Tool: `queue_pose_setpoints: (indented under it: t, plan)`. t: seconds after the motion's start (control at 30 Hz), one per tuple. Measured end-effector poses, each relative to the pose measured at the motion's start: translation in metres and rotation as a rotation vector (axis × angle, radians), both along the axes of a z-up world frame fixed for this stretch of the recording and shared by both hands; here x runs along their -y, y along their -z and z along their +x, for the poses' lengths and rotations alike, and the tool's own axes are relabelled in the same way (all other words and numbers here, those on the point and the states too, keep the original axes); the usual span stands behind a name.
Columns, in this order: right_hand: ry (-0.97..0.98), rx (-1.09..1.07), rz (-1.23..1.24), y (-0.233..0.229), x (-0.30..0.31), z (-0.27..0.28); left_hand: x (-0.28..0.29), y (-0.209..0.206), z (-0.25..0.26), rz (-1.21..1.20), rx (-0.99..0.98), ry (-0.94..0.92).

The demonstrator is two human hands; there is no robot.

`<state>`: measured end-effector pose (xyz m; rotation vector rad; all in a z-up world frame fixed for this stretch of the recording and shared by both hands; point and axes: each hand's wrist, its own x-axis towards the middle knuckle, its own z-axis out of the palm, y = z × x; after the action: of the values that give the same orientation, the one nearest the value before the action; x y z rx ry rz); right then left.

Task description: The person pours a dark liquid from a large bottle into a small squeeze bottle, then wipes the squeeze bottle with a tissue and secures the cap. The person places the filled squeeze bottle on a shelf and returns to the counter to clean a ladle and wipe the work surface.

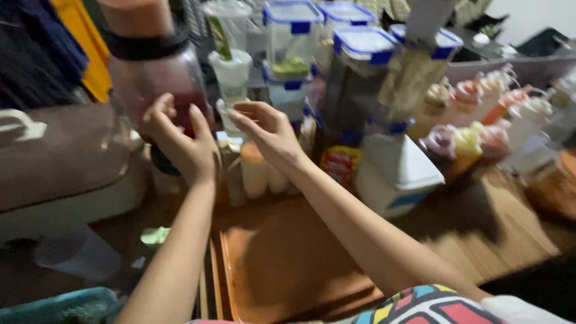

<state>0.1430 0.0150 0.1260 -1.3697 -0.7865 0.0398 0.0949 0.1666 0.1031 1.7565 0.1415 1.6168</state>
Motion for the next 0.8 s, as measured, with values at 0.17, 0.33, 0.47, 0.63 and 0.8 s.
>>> queue_pose_setpoints:
  t: [0.17,0.33,0.47,0.63,0.8]
  plan:
    - [0.176,-0.049,0.093,0.018,0.072,-0.051,0.081,0.018,-0.037,-0.173,-0.165,0.256]
    - [0.405,-0.097,0.124,0.040,0.151,-0.102,0.150,0.046,-0.067,-0.179,-0.285,0.571]
    - [0.709,-0.187,-0.012,0.060,0.214,-0.142,0.195,0.065,-0.090,-0.044,-0.344,0.685]
    - [0.801,-0.257,0.097,0.086,0.272,-0.179,0.242,0.076,-0.120,-0.102,-0.547,0.906]
    - [0.942,-0.363,0.040,0.102,0.318,-0.203,0.285,0.085,-0.140,-0.029,-0.641,1.063]
